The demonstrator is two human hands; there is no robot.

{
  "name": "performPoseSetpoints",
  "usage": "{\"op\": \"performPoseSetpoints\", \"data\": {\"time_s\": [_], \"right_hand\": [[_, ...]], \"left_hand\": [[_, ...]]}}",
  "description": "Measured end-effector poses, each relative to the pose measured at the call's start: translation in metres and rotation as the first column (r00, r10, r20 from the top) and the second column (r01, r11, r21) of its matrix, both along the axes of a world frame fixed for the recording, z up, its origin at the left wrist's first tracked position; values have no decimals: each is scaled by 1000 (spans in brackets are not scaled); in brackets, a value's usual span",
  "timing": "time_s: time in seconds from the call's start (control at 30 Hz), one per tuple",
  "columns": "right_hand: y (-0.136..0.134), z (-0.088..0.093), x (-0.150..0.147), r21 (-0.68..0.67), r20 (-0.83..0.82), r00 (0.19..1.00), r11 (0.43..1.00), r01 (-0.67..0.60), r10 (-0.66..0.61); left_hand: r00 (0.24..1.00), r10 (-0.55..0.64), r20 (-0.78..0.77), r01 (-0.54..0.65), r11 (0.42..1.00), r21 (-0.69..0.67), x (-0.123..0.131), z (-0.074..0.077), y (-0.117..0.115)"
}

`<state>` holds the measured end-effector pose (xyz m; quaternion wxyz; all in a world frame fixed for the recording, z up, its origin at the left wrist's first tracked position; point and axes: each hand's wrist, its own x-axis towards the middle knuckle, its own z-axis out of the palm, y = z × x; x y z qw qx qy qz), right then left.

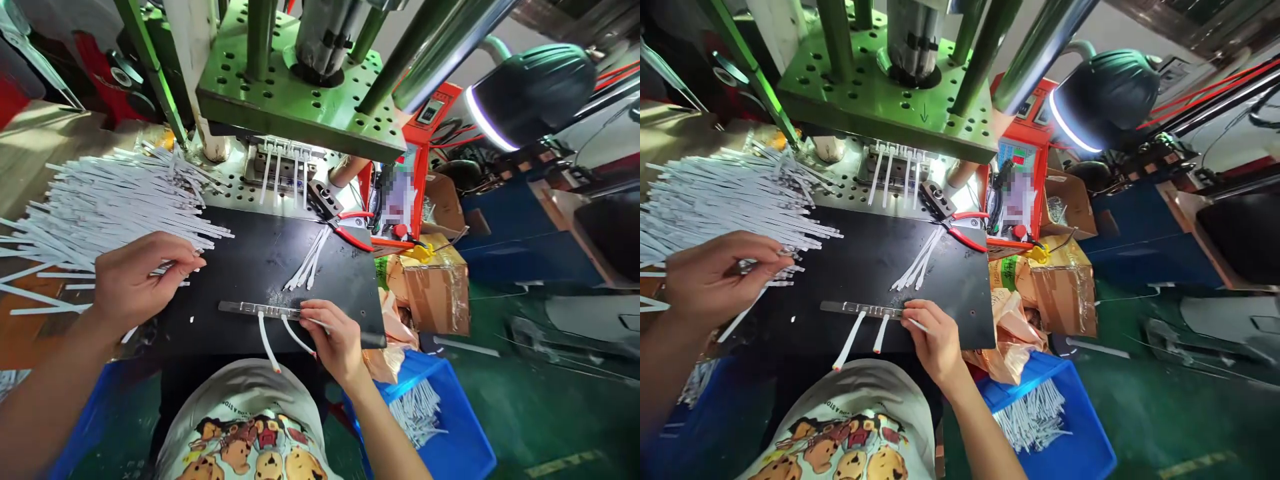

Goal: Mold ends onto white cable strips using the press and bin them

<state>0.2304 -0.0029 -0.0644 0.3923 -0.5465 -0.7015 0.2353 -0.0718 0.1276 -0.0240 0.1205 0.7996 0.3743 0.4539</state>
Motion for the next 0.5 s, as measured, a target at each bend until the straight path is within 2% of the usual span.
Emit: {"op": "performPoseSetpoints", "data": {"time_s": [0.07,0.13,0.2,0.23,0.3,0.4,0.5], "right_hand": [[-6,-6,-6,37,-25,1000,999,11,-10],[-6,-8,-11,81,-27,1000,997,11,-8],[-3,-5,-12,84,5,1000,996,-18,18],[-2,-4,-12,68,28,999,997,-32,30],[1,-2,-11,41,72,996,998,-49,46],[3,-2,-10,76,121,991,994,-74,64],[2,-5,-11,122,127,989,988,-96,80]], "left_hand": [[989,62,134,-36,981,-189,14,7,-9],[976,97,195,-6,907,-422,23,9,-18],[966,79,247,74,829,-554,29,7,-26],[960,63,273,105,822,-560,31,3,-30],[966,21,257,114,861,-496,35,-6,-37],[992,-83,100,112,937,-331,42,-24,-48],[980,-200,19,197,939,-284,48,-38,-57]]}}
